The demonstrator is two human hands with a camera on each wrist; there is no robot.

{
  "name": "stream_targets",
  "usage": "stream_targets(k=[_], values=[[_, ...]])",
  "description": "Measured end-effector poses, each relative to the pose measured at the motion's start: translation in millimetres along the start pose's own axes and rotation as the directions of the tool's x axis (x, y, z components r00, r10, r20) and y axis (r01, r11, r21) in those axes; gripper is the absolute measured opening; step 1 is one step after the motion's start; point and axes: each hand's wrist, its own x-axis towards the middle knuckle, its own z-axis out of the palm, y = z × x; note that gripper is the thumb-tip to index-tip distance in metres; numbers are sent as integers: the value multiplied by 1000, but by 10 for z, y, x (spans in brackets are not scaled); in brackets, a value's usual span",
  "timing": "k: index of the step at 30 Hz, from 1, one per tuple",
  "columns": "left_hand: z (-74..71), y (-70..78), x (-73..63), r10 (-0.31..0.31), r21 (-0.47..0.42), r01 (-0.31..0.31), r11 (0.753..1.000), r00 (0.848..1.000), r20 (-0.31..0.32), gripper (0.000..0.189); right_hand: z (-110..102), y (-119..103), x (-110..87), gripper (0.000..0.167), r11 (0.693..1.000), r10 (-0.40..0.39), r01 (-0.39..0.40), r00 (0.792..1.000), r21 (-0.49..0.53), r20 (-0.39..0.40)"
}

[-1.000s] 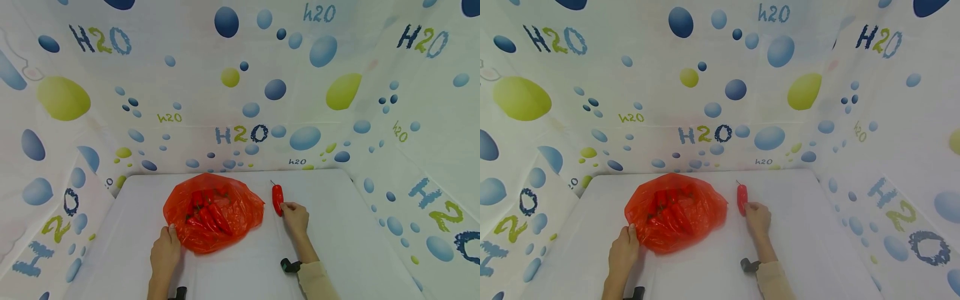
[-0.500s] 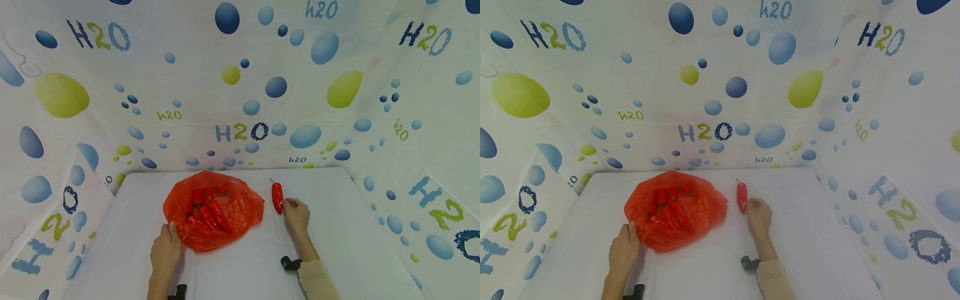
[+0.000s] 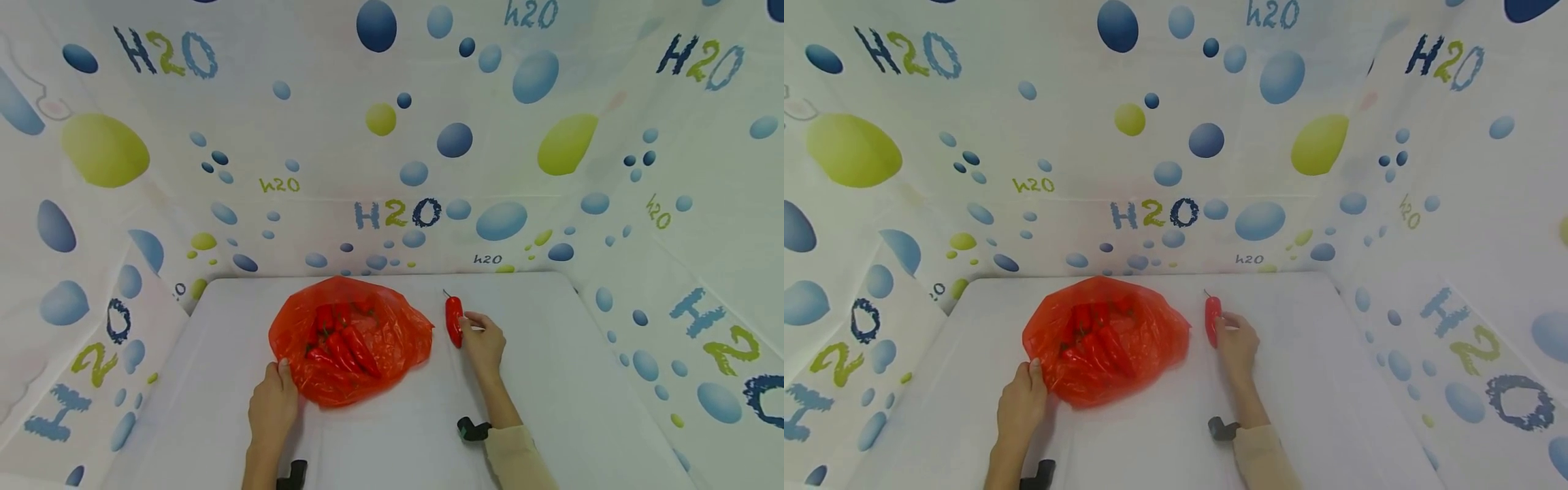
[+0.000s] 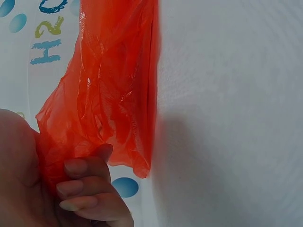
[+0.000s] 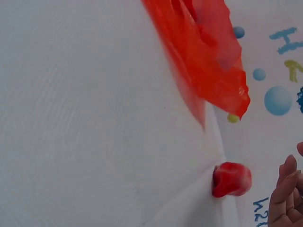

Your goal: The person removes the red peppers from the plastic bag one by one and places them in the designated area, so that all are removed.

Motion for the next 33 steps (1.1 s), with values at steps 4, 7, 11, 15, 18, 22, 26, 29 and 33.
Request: stream_targets(k=[4, 7, 11, 15, 18, 22, 26, 29, 33], values=[[-13, -5, -1, -4, -4, 4, 1000, 1000, 5, 53, 0, -183, -92, 21, 999, -27, 26, 1000, 44, 13], [-11, -4, 3, 4, -5, -4, 1000, 1000, 2, 54, -4, -297, -148, 19, 996, -52, 50, 998, 74, 26], [-18, 3, -1, 8, -17, -8, 1000, 1000, 4, 53, 25, -391, -216, 18, 993, -82, 77, 995, 87, 57], [-31, 6, -9, -2, -24, 2, 1000, 1000, 19, 55, 92, -445, -290, 16, 990, -96, 83, 989, 115, 115], [-42, 5, -18, -7, -21, 8, 1000, 1000, 18, 54, 155, -475, -340, 14, 986, -125, 105, 980, 132, 152], [-53, -5, -21, -5, -16, 5, 1000, 1000, 6, 53, 237, -535, -401, 16, 980, -169, 143, 964, 139, 205], [-52, -11, -12, -6, -20, 6, 1000, 1000, 13, 54, 315, -594, -448, 20, 977, -199, 165, 936, 138, 289], [-49, -10, -9, -11, -20, 11, 1000, 1000, 24, 55, 379, -608, -483, 20, 978, -203, 173, 911, 113, 359], [-41, -18, -4, -5, -22, 6, 1000, 1000, 23, 55, 472, -622, -546, 16, 978, -207, 198, 891, 65, 403]])
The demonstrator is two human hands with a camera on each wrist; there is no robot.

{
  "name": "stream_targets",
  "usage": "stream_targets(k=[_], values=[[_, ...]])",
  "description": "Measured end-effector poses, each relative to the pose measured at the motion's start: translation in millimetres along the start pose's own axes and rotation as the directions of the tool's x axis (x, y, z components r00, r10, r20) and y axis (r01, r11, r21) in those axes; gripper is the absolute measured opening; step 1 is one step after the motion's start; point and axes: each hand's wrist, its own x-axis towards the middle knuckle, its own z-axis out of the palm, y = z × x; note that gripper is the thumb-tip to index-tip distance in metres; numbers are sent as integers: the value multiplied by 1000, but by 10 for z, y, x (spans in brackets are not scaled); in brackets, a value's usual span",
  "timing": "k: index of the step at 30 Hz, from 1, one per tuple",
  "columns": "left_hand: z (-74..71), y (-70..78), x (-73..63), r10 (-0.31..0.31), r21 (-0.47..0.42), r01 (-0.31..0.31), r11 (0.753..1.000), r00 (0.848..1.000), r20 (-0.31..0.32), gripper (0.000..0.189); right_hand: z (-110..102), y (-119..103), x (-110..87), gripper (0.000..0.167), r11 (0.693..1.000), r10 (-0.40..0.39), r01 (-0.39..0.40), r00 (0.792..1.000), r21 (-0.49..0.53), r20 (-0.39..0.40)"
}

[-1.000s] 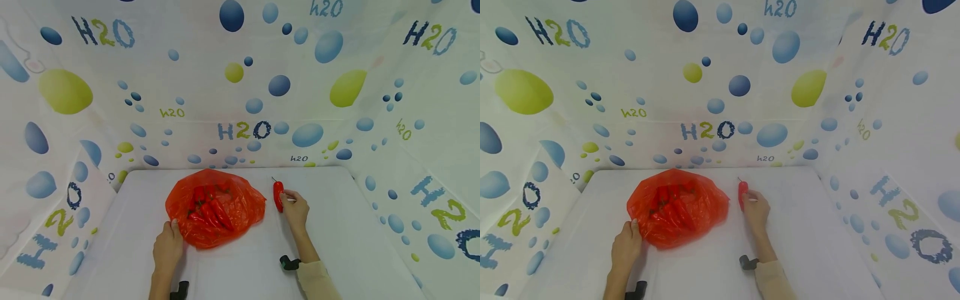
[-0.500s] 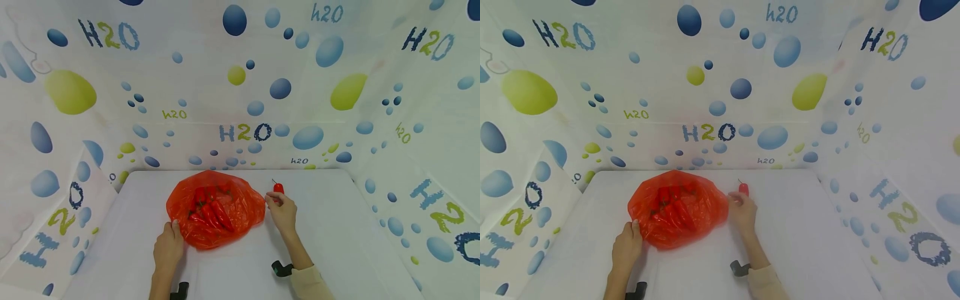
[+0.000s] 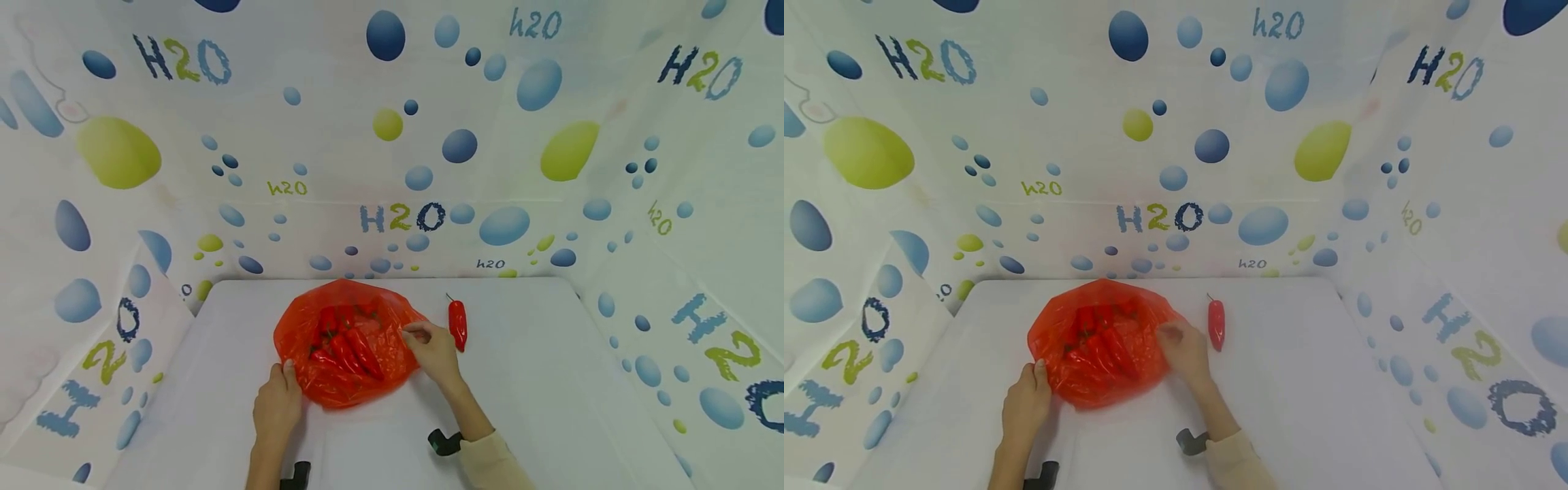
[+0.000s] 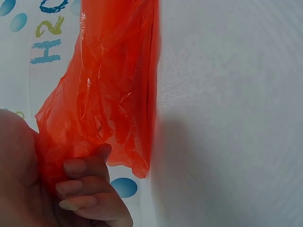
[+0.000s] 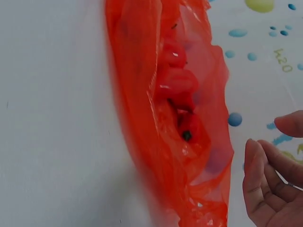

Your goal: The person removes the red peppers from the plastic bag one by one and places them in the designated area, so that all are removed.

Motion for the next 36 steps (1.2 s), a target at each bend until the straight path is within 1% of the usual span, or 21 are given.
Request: stream_targets(k=[3, 7, 9, 14, 18, 23, 27, 30, 36], values=[[13, -9, 4, 5, -2, -5, 1000, 1000, 3, 56, 72, -31, -13, 17, 1000, -12, 12, 1000, -12, 18], [15, -1, 1, 6, 0, -6, 1000, 1000, 3, 55, 162, -53, -16, 22, 999, -39, 38, 998, 13, 50], [12, 8, 0, 7, 0, -7, 1000, 1000, 0, 54, 207, -55, -17, 22, 999, -42, 40, 997, 24, 62], [12, 18, -1, 18, 0, -18, 1000, 1000, -9, 53, 319, -59, -33, 19, 999, -13, 9, 997, 46, 81], [18, 4, -2, 16, 2, -16, 1000, 1000, -6, 55, 414, -52, -42, 16, 1000, -7, 4, 997, 31, 78], [23, -11, -2, 17, 3, -17, 1000, 1000, -7, 56, 503, -73, -49, 23, 1000, 10, -12, 996, 24, 94], [18, -5, -7, 20, 7, -20, 1000, 1000, -17, 53, 563, -75, -50, 26, 1000, 24, -26, 994, 17, 107], [11, 5, -13, 18, 5, -18, 1000, 1000, -19, 52, 611, -46, -58, 25, 999, 31, -34, 992, 18, 119], [15, 2, -15, 14, 7, -14, 1000, 1000, -9, 55, 701, 28, -91, 30, 995, 78, -86, 985, 47, 151]])
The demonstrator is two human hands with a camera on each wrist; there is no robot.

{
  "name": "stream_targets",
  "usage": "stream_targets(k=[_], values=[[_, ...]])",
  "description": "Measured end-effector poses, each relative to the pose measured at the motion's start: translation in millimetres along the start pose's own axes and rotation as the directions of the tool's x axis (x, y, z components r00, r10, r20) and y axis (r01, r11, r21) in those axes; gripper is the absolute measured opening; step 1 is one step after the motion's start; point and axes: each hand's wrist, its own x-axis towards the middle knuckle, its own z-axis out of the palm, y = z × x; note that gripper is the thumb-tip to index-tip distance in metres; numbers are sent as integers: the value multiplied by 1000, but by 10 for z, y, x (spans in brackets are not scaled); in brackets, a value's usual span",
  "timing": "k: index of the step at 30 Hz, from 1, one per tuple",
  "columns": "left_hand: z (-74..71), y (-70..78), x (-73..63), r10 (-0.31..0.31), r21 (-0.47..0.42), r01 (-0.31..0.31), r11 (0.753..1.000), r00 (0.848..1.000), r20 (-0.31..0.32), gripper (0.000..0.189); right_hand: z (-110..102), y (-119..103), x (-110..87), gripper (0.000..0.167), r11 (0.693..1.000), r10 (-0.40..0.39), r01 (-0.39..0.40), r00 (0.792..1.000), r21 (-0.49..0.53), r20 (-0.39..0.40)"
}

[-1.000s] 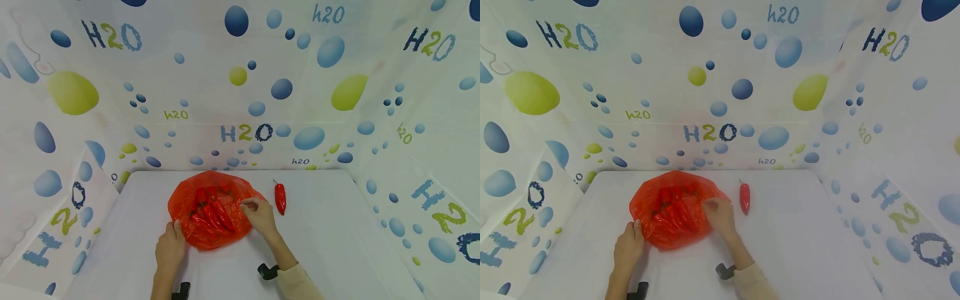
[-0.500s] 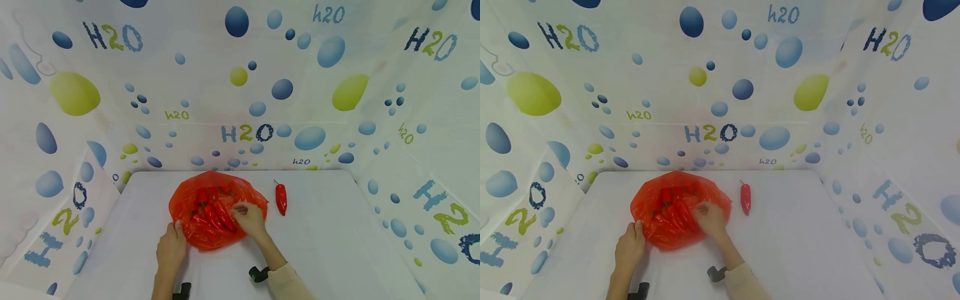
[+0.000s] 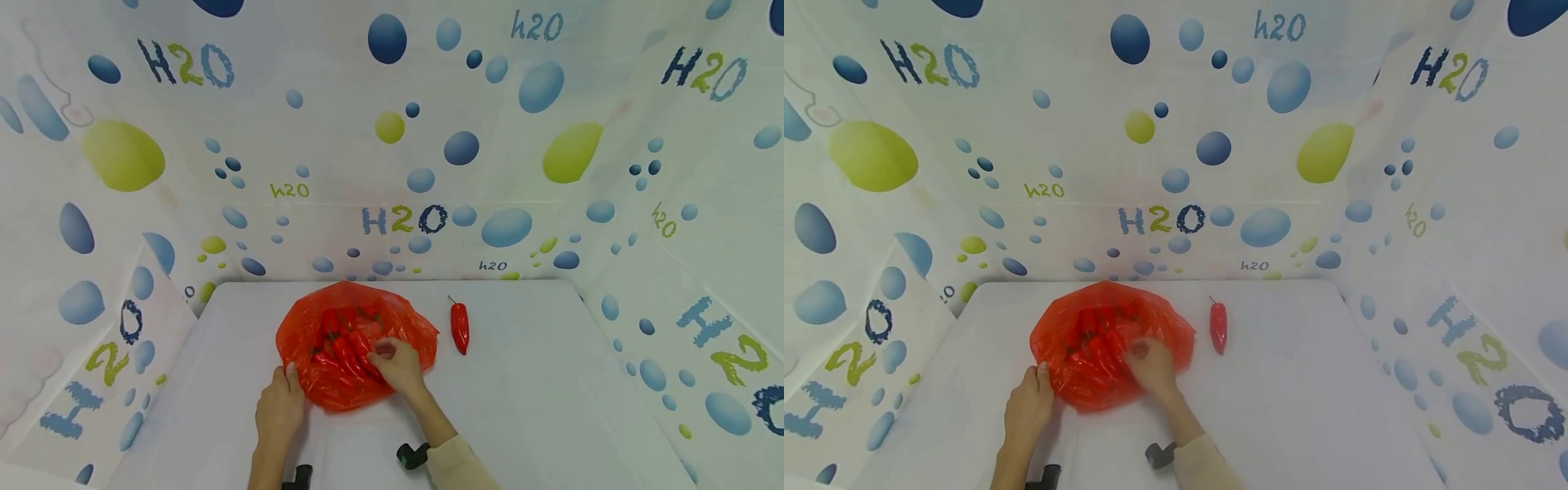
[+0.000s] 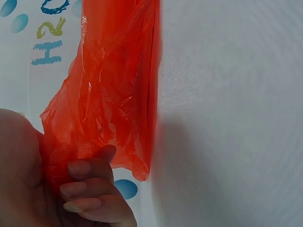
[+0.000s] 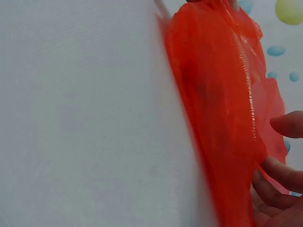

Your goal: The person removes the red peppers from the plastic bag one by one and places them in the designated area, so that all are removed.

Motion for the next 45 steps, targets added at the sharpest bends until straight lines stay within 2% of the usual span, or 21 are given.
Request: stream_targets(k=[3, 16, 27, 32, 36, 45], values=[[4, -11, 1, -6, 5, 6, 1000, 1000, 10, 55, 29, 12, -9, 33, 1000, -6, 6, 1000, 18, 13], [-4, -10, 7, -1, 14, 2, 1000, 1000, -14, 58, 44, 15, -18, 38, 999, -23, 22, 999, 44, 35], [3, 30, -22, 7, 20, -7, 1000, 1000, -6, 51, 25, 117, -50, 42, 998, -42, 44, 998, -41, 47], [34, 27, -10, 13, 22, -12, 1000, 1000, -17, 50, -6, 129, -63, 38, 998, -28, 30, 999, -58, 37], [58, 31, -3, 0, 20, 0, 1000, 1000, 4, 50, -14, 164, -53, 31, 997, -13, 15, 1000, -77, 24], [39, 11, -14, 4, 31, -2, 1000, 999, -37, 48, 8, 161, -48, 25, 997, -49, 51, 998, -57, 34]])
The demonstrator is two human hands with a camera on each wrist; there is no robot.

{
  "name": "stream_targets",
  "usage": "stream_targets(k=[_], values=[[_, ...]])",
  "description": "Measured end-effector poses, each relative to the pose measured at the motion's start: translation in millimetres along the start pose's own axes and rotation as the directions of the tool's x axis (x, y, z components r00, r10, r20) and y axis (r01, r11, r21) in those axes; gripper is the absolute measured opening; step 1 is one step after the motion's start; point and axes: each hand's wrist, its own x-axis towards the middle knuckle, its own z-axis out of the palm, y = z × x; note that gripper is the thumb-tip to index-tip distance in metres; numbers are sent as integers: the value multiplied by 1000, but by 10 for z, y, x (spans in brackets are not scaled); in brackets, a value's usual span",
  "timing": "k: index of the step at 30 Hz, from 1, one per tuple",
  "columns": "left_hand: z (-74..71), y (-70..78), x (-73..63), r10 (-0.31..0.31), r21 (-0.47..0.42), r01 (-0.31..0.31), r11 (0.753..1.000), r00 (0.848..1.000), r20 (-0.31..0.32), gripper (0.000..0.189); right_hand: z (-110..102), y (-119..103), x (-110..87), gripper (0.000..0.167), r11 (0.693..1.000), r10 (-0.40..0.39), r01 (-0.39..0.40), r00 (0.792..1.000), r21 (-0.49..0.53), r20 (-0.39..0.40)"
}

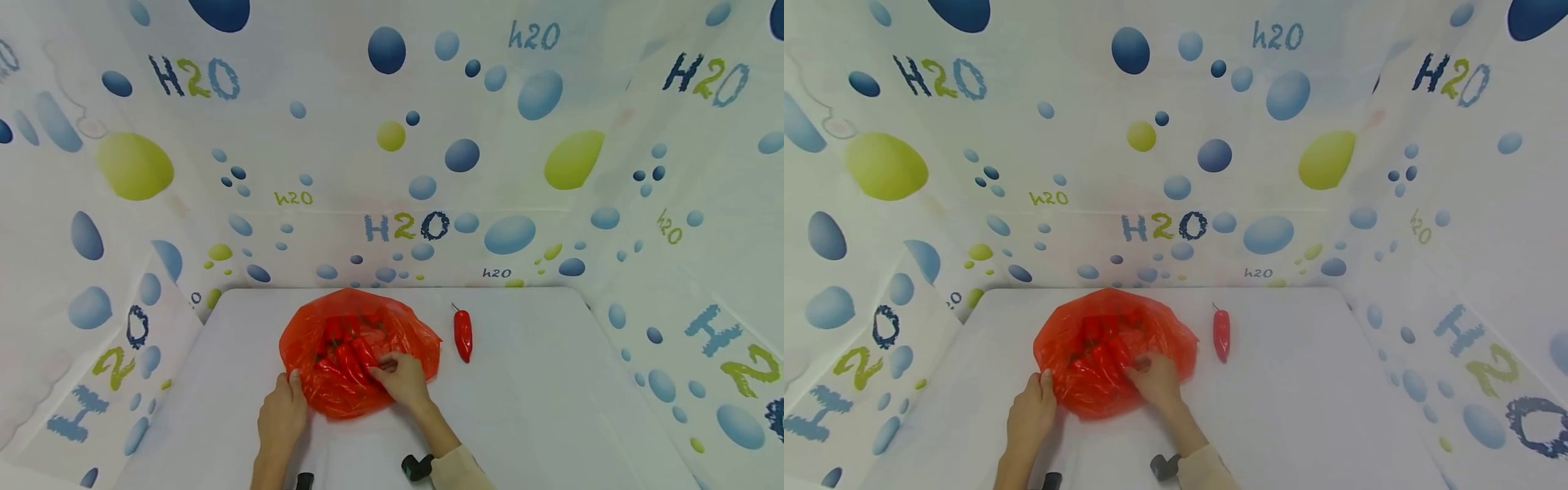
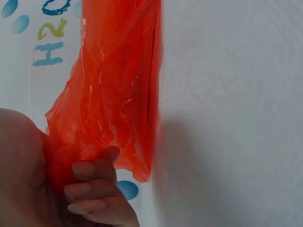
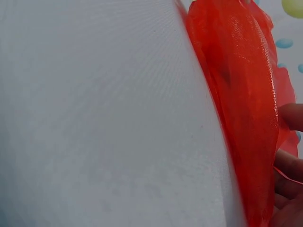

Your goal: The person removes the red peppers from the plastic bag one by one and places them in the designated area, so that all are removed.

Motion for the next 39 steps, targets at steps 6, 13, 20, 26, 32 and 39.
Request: stream_targets(k=[6, 13, 20, 26, 32, 39], values=[[9, -31, 10, 6, 1, -6, 1000, 1000, -1, 48, -9, -47, -12, 27, 1000, -5, 5, 1000, -2, 17], [7, -32, 12, 11, -2, -11, 1000, 1000, 12, 49, -24, -83, -36, 27, 1000, 1, -1, 1000, 13, 16], [7, -27, 4, 9, -1, -9, 1000, 1000, 13, 47, -37, -86, -37, 26, 1000, 9, -9, 1000, 17, -1], [25, -28, 12, 8, -5, -8, 1000, 1000, 22, 49, -84, -90, -17, 25, 999, 31, -31, 999, 15, -30], [32, -26, 29, -2, 11, 2, 1000, 1000, 16, 51, -138, -121, 5, 27, 1000, 27, -26, 999, 13, -47], [30, -31, 25, -2, 17, 2, 1000, 1000, 28, 52, -147, -148, -4, 28, 999, 36, -36, 998, 1, -50]])
